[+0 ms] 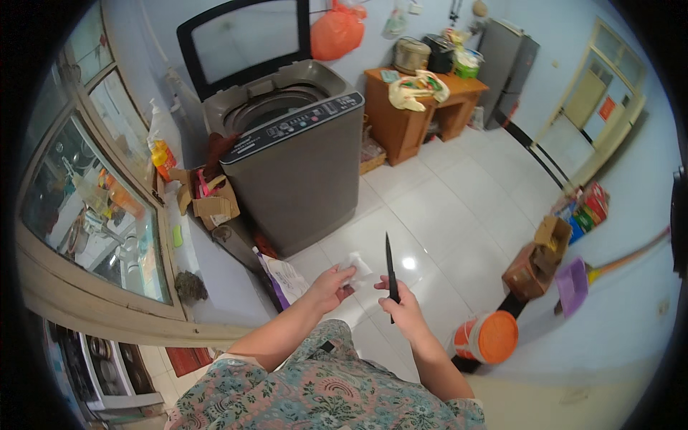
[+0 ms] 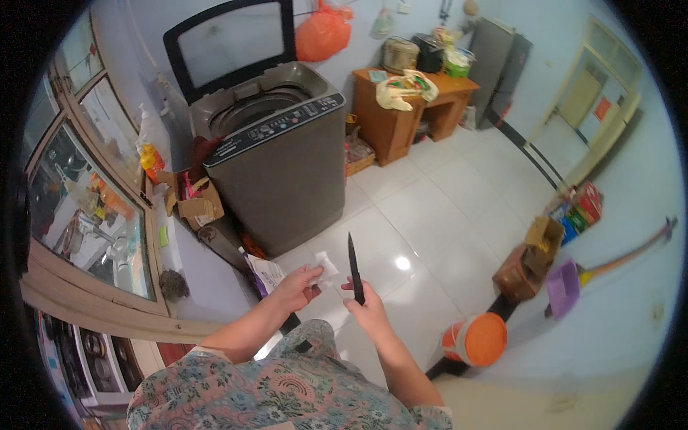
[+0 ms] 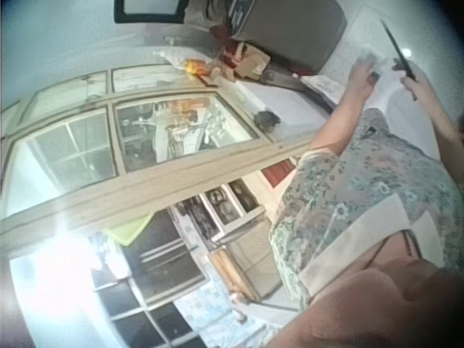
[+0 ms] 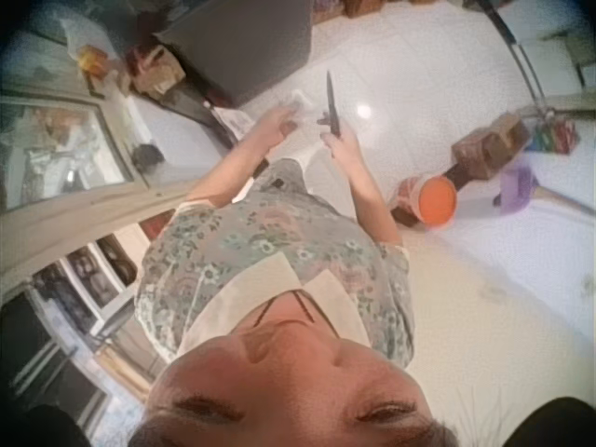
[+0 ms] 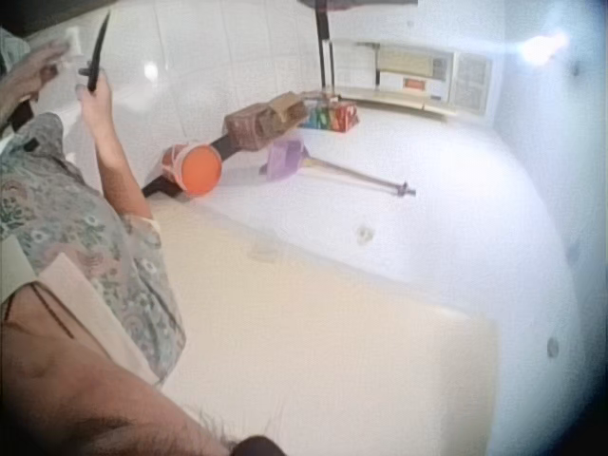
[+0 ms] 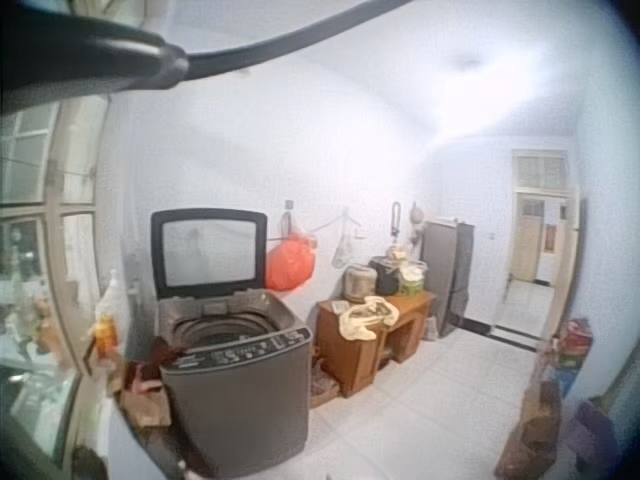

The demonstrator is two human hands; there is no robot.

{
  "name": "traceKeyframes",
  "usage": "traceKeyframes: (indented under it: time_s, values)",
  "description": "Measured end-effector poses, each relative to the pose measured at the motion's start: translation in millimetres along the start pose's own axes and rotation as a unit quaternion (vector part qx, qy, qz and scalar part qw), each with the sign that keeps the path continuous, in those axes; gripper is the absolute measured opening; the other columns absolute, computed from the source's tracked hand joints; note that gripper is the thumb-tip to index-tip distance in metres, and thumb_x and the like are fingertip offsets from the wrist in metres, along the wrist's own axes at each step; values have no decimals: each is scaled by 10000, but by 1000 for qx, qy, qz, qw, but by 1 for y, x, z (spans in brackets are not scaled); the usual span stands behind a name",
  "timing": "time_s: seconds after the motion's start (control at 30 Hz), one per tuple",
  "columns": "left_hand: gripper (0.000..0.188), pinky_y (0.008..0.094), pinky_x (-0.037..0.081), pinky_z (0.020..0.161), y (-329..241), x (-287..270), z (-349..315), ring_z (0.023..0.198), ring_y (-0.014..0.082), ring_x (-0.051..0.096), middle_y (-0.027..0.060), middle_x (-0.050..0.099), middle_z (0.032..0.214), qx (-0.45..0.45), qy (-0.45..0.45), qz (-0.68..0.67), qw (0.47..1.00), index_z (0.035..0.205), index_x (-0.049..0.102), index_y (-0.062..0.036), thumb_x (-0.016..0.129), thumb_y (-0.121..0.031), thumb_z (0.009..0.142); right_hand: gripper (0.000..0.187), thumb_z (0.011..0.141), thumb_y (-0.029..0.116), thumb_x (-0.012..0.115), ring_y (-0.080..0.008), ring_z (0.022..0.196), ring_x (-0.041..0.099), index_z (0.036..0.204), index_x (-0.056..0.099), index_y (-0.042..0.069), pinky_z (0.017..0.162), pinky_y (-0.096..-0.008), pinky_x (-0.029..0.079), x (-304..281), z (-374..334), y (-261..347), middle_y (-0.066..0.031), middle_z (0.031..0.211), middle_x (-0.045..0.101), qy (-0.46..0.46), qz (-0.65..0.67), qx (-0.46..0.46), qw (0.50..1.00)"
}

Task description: The person cleans the interior of a top-loading washing machine using a knife and a white cloth. They scrape the inner drum and the detergent dispenser area, then wipe the surfaces. The person also washes the knife and a brown cloth at the sink.

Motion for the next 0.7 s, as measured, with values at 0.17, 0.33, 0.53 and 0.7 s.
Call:
traceKeyframes:
  time_s: [0.17,0.33,0.53,0.7]
  values:
    - [228,293,481,766,-72,-23,80,923,127,578,-5,596,1024,55,-21,-33,998,1088,534,-135,591,-159,868,441,838,39,522,-77,678,495,1268,427,16,622,-217,428,7,108,-12,-50,1052,578,92,-7,49,994]
    - [234,285,478,679,-174,-25,159,861,112,587,-6,610,982,78,-60,-59,993,1100,532,-131,579,-186,877,489,888,95,527,-67,602,509,1339,345,51,520,-206,434,-4,222,26,-55,919,596,74,25,69,995]
    - [223,285,474,641,-317,-9,234,844,128,601,11,616,981,165,-37,-62,984,1083,537,-116,571,-188,875,461,883,96,531,-58,544,448,1311,371,32,485,-206,378,-29,343,73,-6,718,508,72,-27,38,996]
    - [338,302,497,693,-421,-7,302,911,174,608,59,602,1044,267,-84,-71,957,1173,485,-85,545,-86,840,300,901,119,454,-71,539,426,1180,431,12,504,-214,351,-82,434,87,1,684,484,55,15,28,998]
Point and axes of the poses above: each hand's wrist, its own z-axis towards the middle knuckle, its own x-axis out of the palm, y = z × x, the point moved 10 cm from there along z, towards the middle knuckle
